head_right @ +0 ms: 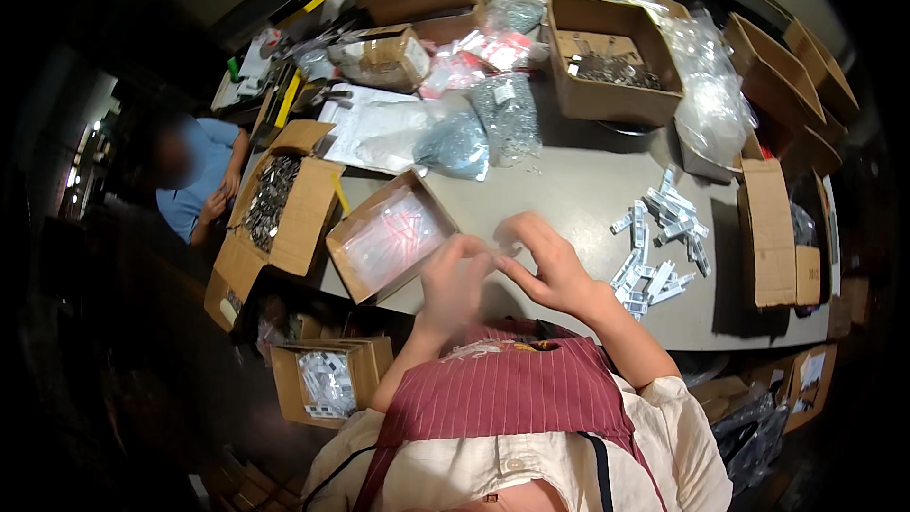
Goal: The person repeatedly picks small metal hardware pieces from a table, places them into small plastic bags, and then puts the sealed bags into a cardboard box. The process is repeated continuously throughout the clip.
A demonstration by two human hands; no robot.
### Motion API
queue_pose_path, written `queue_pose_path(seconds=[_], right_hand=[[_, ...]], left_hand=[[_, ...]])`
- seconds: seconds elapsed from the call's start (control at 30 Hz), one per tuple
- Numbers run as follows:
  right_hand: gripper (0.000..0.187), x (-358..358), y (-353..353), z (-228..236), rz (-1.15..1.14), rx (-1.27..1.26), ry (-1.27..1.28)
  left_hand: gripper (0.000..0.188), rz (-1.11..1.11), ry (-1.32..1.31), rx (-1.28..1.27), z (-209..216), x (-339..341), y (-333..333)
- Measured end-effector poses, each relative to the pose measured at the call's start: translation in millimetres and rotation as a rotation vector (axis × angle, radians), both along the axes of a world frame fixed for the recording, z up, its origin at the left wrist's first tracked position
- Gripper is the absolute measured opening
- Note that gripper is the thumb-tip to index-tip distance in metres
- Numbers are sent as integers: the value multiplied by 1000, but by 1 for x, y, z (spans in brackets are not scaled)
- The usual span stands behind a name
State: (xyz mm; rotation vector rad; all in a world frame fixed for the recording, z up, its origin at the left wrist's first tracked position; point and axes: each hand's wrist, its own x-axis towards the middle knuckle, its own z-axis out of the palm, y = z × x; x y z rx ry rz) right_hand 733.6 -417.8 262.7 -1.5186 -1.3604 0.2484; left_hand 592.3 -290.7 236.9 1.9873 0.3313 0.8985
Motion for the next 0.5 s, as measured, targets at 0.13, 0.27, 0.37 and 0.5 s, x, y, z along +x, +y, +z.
queue_pose_path(seconds=[0.13, 0.27, 0.37, 0.5], right_hand=[[14, -13, 13, 1, 135, -44, -111], [15, -30, 36, 2, 299, 15, -280], [23, -46, 55, 3, 455, 29, -395], [26, -71, 88, -1, 644, 22, -475]], left_hand=[[4, 79, 32, 109, 11, -26, 0], [3, 206, 38, 136, 11, -61, -2], [3, 308, 74, 264, 8, -93, 0], [3, 568, 90, 158, 19, -146, 4]])
